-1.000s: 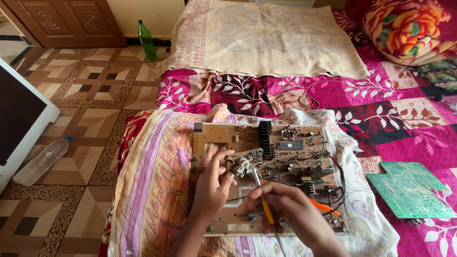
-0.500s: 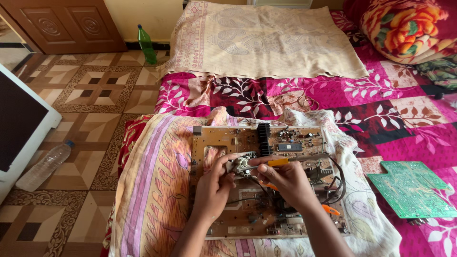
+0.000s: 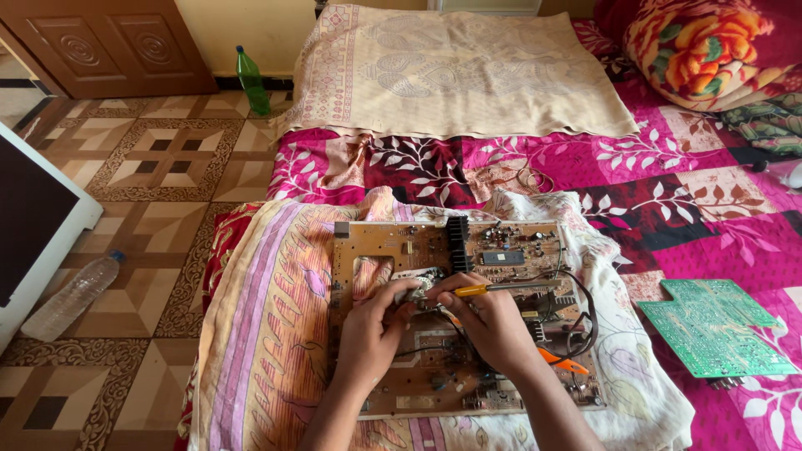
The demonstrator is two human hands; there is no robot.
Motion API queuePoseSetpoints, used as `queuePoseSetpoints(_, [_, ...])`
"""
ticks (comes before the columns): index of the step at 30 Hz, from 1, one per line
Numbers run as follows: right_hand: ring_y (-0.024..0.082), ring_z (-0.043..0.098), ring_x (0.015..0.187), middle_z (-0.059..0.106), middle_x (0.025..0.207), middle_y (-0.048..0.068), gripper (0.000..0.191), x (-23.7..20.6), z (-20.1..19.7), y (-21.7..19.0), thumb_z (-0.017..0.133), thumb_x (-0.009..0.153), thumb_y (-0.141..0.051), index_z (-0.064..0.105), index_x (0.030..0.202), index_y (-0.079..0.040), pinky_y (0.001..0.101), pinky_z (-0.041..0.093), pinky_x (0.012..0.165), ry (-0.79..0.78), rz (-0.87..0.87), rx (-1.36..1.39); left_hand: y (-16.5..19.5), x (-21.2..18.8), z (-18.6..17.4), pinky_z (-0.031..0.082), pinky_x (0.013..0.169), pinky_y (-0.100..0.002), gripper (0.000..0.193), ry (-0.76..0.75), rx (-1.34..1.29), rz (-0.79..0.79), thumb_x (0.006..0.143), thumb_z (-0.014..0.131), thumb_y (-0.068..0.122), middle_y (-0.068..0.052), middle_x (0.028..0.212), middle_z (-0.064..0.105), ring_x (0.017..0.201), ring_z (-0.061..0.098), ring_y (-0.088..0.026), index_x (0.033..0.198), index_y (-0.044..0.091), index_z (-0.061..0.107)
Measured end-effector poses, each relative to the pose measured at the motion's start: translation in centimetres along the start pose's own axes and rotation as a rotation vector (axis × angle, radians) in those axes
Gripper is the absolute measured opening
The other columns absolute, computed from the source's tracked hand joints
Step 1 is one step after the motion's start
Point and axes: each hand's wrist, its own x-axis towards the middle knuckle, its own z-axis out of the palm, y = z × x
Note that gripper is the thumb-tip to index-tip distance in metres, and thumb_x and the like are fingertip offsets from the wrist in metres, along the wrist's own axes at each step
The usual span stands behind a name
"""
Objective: The person cleans a large television mainboard laid on a bed, brushing dust from its surface and heatsink with an orange toothbrush. They then lift a small green circuit board and a component, brush them, and use a screwdriver to work on the component while continuing to brush the board.
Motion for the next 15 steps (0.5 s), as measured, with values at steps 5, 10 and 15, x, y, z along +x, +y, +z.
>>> queuePoseSetpoints(5, [0.027,0.073,0.092,0.075,0.096,0.008,0.018,-0.1,0.1,0.0,0.062,0.097,-0.020,0.075,0.101,-0.008,0.0371,0.056,0.079,0.026,-0.056,-0.079,-0.2,-0.1,0.1,0.060,0.067,-0.032,0.032,-0.058,0.066,-0.125,0.091,0.066,0.002,-0.006,0.097,0.080,0.083,0.079,-0.016,0.120,0.017,0.068])
queuePoseSetpoints(10, [0.028,0.072,0.088,0.075,0.094,0.007,0.018,-0.1,0.5,0.3,0.064,0.095,-0.021,0.077,0.096,-0.008,0.0398,0.056,0.075,0.054,-0.090,-0.167,-1.1,-0.2,0.3,0.059,0.066,-0.032,0.022,-0.063,0.057,-0.158,0.093,0.068,0.006,-0.007,0.092,0.080,0.080,0.080,-0.016,0.113,0.013,0.069])
queuePoseSetpoints(15, [0.025,0.072,0.072,0.074,0.087,0.008,0.028,2.2,0.7,0.4,0.079,0.088,-0.030,0.075,0.081,-0.004,0.0384,0.058,0.066,0.102,-0.042,-0.294,-2.2,0.2,0.8,0.063,0.067,-0.029,0.013,-0.028,0.093,-0.113,0.095,0.068,0.009,-0.007,0.097,0.080,0.079,0.078,-0.015,0.108,0.010,0.070])
